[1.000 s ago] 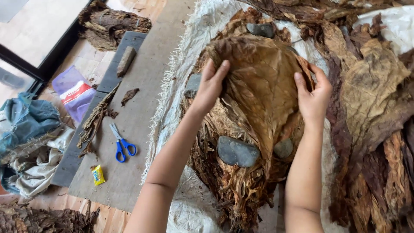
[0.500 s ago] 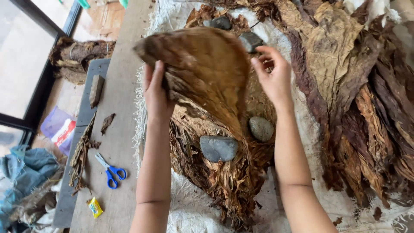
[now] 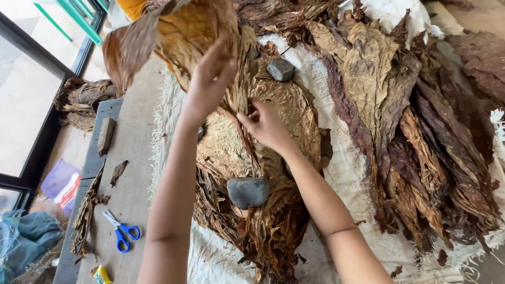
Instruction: The person sorts and arranges dried brown leaves on a white sack spread over a table. They lift, separate, and place leaves into piles, occasionally using small stones to hold sections in place. The person also folds and stacks some leaves while working alongside another person at the same table.
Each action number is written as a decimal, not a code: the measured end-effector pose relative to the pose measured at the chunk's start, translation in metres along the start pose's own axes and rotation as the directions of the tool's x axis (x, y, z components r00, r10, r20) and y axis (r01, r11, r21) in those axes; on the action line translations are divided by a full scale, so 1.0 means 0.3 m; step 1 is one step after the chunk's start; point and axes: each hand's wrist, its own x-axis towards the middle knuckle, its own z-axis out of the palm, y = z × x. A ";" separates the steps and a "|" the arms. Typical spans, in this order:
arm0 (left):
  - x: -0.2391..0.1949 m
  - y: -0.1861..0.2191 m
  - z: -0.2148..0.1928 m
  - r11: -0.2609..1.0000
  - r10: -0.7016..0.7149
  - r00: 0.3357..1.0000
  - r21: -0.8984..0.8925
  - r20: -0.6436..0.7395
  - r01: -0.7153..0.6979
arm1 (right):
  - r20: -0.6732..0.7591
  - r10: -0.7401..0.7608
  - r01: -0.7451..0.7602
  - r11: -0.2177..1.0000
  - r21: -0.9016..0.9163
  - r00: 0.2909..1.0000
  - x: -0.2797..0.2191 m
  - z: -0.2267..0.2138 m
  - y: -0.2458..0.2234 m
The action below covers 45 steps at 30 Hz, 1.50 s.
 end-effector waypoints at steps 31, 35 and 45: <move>-0.492 -0.343 0.227 0.315 -0.641 0.713 -0.750 0.283 0.582 | 0.222 0.211 -0.207 0.977 -0.041 0.952 -0.004 -0.081 0.070; -0.520 -0.202 0.152 0.450 -0.627 0.744 -0.673 0.231 0.587 | 0.097 0.126 -0.128 0.992 0.011 0.987 -0.044 -0.142 0.128; -0.582 -0.419 0.240 0.874 -0.422 0.897 -0.321 -0.133 0.364 | -0.240 0.065 -0.063 0.998 0.016 0.969 -0.188 -0.074 0.178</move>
